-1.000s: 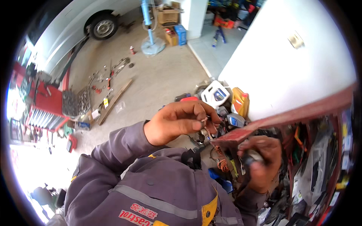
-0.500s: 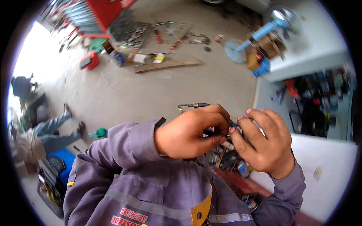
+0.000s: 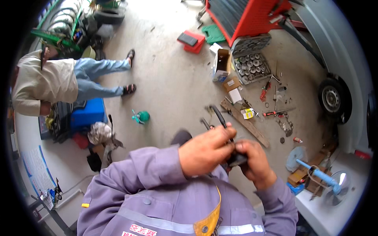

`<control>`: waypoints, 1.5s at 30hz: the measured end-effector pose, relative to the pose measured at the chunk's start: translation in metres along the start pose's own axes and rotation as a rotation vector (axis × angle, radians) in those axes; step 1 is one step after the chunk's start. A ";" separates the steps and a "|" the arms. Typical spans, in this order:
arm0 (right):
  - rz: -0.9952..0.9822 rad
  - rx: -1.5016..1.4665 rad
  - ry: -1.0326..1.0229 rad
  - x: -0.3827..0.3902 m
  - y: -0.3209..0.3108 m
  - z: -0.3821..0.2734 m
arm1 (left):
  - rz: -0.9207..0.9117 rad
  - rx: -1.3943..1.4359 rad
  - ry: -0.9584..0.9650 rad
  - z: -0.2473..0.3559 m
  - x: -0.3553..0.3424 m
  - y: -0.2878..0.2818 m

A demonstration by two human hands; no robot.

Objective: The person sits on the floor of a garage and repairs a vehicle wiring harness. They strip the insulation from wires, twist the exposed strands together, and wrap the connections with electrical tape. The person handles a small blue connector and a black rag during the process.

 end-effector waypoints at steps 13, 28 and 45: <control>-0.351 1.244 -0.758 -0.410 0.302 -0.367 | 0.213 0.897 -0.436 -0.414 -0.135 -0.346; -0.353 1.304 -1.244 -0.863 0.585 -0.727 | 0.040 0.935 -0.850 -0.855 -0.357 -0.771; 0.009 1.324 -1.262 -1.286 0.714 -1.161 | 0.048 0.204 -0.342 -1.330 -0.724 -1.060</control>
Point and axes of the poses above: each hand's wrist, its own x-axis away from the middle knuckle, its own y-axis out of the palm, z = x × y, the point moved 5 cm from there along -x, towards the middle knuckle, and after that the axes turned 6 degrees about -x, right-handed, at the moved point
